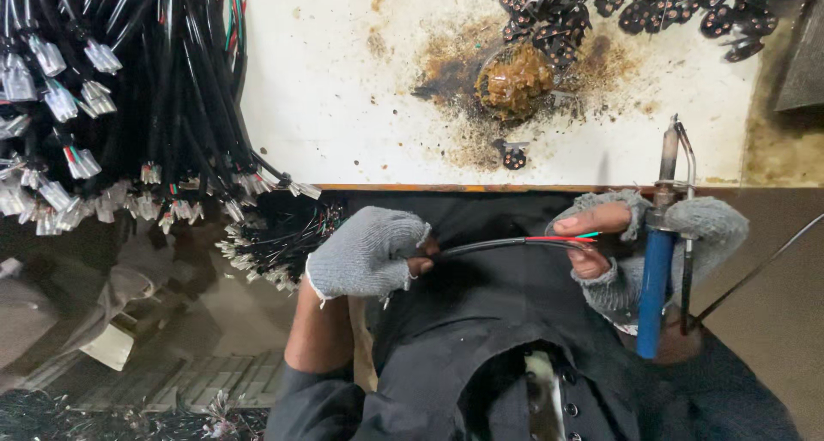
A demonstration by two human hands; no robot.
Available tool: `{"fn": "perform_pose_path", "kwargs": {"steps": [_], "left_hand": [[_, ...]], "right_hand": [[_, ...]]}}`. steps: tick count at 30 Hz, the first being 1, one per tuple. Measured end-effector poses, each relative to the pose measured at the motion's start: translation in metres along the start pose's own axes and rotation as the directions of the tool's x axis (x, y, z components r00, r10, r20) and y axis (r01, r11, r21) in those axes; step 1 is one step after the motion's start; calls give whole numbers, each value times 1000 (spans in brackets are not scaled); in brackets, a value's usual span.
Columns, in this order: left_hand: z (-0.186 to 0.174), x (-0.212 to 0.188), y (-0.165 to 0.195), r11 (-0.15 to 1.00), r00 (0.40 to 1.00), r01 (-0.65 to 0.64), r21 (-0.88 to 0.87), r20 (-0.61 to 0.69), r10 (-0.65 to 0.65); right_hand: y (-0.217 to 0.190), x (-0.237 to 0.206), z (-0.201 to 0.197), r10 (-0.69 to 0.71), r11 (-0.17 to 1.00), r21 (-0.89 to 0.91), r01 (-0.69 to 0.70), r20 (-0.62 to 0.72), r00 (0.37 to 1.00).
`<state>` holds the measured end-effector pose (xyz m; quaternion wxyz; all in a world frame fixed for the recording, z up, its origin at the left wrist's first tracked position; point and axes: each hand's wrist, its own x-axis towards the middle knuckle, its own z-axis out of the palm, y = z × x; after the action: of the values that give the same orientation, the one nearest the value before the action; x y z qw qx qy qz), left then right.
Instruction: The person solders wires to connector terminals at a workbench. They hold a soldering iron in one hand and wire in the other, dip wires into a flux container, solder the joints, and set finished connectors aside, repeating the process on successive wire-and-connector assemblies.
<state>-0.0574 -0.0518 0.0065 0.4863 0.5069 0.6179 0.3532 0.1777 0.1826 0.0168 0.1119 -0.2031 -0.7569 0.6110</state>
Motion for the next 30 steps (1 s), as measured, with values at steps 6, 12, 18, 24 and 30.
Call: {"fn": "perform_pose_path", "kwargs": {"steps": [6,12,18,24,30], "left_hand": [[4,19,34,993,999,-27,-115,31,31],[63,47,43,975,901,-149,-162,-428,67],[75,54,27,954,770,-271,-130,-624,134],[67,56,36,979,752,-200,-29,-645,135],[62,53,46,985,787,-170,-14,-603,127]], "right_hand": [[-14,6,13,-9,999,-32,10,26,1000],[-17,1,18,-69,984,-165,61,-44,997],[5,-6,27,19,990,141,-11,-52,998],[6,-4,23,-106,989,-98,110,40,994],[-5,3,28,-235,951,-236,200,-131,963]]}}
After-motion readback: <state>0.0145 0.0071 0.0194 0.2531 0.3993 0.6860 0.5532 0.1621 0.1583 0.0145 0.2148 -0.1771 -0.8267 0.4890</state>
